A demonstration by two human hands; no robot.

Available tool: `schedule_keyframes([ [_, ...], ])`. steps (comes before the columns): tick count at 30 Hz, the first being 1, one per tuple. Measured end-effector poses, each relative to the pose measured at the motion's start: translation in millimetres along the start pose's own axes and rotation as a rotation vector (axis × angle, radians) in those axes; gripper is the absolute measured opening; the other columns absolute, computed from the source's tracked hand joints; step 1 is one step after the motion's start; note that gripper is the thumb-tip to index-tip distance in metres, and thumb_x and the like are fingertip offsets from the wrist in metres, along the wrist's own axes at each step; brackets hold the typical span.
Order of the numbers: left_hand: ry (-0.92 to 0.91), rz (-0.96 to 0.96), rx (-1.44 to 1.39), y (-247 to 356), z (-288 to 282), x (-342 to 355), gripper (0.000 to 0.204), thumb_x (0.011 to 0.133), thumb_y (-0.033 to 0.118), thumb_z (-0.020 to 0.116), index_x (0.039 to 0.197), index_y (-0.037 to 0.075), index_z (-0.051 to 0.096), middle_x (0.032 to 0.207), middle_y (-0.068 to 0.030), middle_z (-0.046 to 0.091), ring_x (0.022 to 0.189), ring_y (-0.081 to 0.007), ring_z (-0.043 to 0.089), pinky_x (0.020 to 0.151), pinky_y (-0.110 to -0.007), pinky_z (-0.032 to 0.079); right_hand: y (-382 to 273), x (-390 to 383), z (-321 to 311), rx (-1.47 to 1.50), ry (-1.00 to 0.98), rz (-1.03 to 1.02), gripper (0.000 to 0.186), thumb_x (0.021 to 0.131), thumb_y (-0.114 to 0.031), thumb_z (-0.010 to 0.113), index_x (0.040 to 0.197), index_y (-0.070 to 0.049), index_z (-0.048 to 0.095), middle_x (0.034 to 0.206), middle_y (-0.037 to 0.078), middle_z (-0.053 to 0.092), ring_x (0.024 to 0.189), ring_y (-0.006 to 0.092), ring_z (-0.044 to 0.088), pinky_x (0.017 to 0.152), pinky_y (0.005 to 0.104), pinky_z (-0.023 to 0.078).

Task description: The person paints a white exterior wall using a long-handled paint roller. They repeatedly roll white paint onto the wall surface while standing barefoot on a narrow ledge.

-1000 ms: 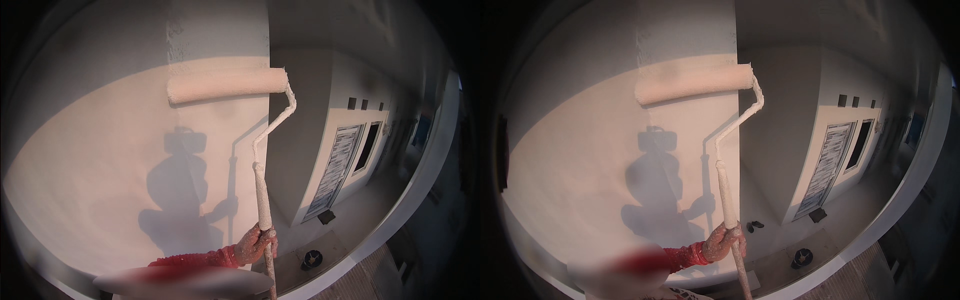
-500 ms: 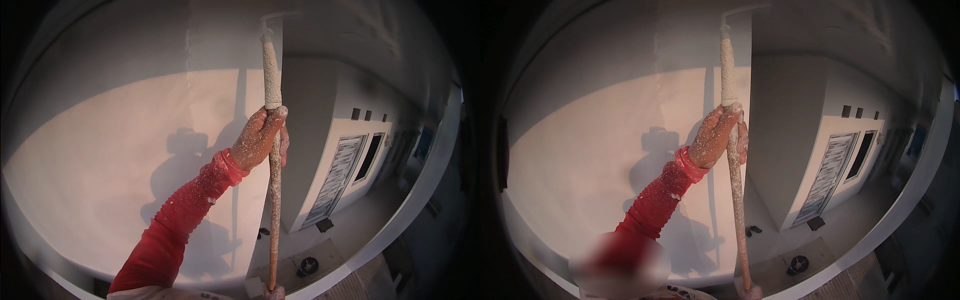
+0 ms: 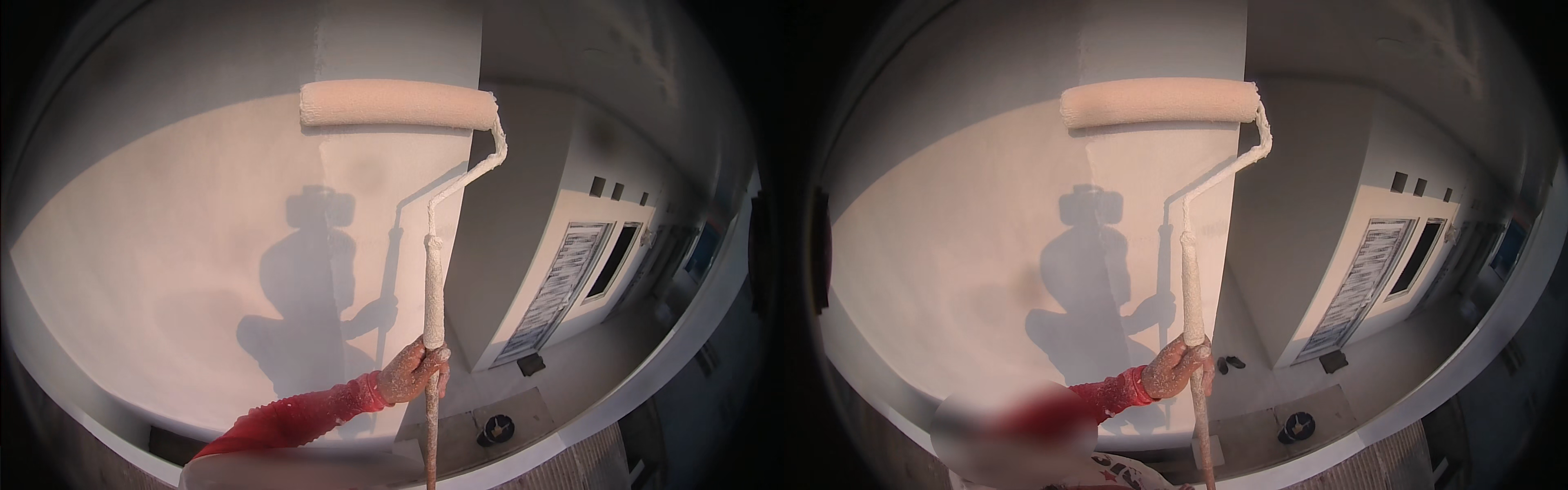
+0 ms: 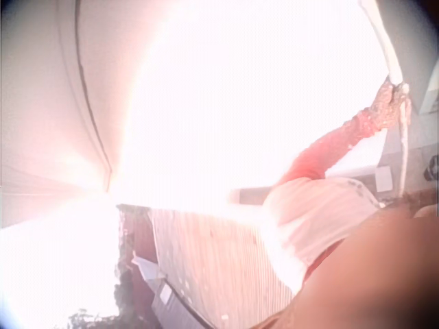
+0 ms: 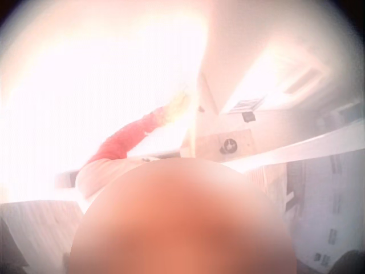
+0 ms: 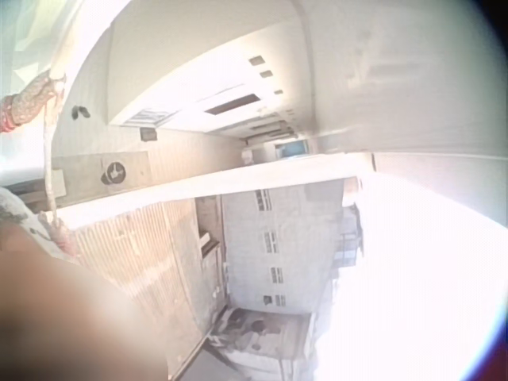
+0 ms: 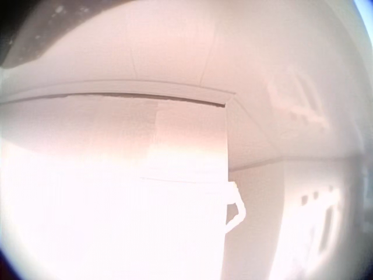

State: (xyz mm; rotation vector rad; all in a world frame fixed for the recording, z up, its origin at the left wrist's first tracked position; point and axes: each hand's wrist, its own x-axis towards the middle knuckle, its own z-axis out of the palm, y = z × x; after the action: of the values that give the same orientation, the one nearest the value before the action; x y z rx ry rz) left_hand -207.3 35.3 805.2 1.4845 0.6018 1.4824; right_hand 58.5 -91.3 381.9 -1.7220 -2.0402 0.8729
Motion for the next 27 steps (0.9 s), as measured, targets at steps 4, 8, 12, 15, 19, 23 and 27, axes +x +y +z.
schedule_keyframes([
  [4,0.054,-0.089,0.003,-21,14,-23,0.01,0.101,0.015,0.039,0.102,0.005,0.038,0.074,-0.0056,0.051,0.057,-0.0163,0.059,0.054,-0.031,0.053,20,-17,2,0.08,0.013,0.081,0.03,0.085,-0.03,0.065,0.099,-0.004,0.065,0.07,0.024,0.062,0.066,0.0437,0.061,0.052,0.0471,0.047],
  [8,0.083,-0.024,0.011,18,7,11,0.015,0.102,0.02,0.04,0.102,0.005,0.038,0.068,-0.0053,0.051,0.055,-0.0149,0.059,0.052,-0.03,0.054,18,-13,-8,0.135,0.082,0.05,0.03,0.084,-0.03,0.065,0.098,-0.004,0.066,0.07,0.024,0.062,0.066,0.0442,0.061,0.053,0.0475,0.047],
  [12,0.027,0.116,0.163,96,-13,75,0.022,0.102,0.025,0.041,0.101,0.003,0.038,0.064,-0.0048,0.052,0.05,-0.0156,0.059,0.048,-0.03,0.054,-32,12,-42,0.176,0.194,-0.099,0.029,0.083,-0.029,0.066,0.098,-0.005,0.066,0.07,0.024,0.062,0.066,0.0447,0.06,0.053,0.0478,0.047],
  [15,-0.032,0.158,0.186,159,-24,109,0.025,0.101,0.028,0.043,0.1,0.004,0.038,0.062,-0.0057,0.054,0.051,-0.0165,0.06,0.048,-0.031,0.056,-96,32,-76,0.128,0.214,-0.173,0.027,0.083,-0.029,0.064,0.093,-0.004,0.065,0.072,0.023,0.063,0.07,0.0444,0.062,0.056,0.0486,0.048],
  [19,-0.104,0.145,0.255,196,-33,120,0.027,0.101,0.029,0.043,0.101,0.003,0.037,0.062,-0.0061,0.055,0.052,-0.0167,0.061,0.049,-0.031,0.057,-157,29,-99,0.252,0.189,0.112,0.025,0.08,-0.026,0.07,0.074,-0.002,0.068,0.063,0.015,0.064,0.063,0.0288,0.067,0.06,0.0383,0.05],
  [23,-0.1,0.056,0.196,151,-33,97,0.025,0.102,0.028,0.041,0.102,0.003,0.036,0.062,-0.0055,0.054,0.052,-0.0161,0.061,0.049,-0.03,0.055,-136,14,-84,0.153,0.127,0.214,0.029,0.078,-0.032,0.068,0.085,-0.004,0.068,0.076,0.022,0.067,0.08,0.0408,0.066,0.067,0.0459,0.053],
  [27,-0.115,-0.105,0.118,57,-18,43,0.018,0.102,0.022,0.039,0.101,0.004,0.036,0.072,-0.0079,0.056,0.064,-0.0189,0.065,0.06,-0.033,0.056,-46,-19,-63,0.222,0.119,0.258,0.027,0.077,-0.026,0.071,0.088,-0.001,0.067,0.076,0.021,0.066,0.077,0.0385,0.067,0.066,0.0446,0.052],
])
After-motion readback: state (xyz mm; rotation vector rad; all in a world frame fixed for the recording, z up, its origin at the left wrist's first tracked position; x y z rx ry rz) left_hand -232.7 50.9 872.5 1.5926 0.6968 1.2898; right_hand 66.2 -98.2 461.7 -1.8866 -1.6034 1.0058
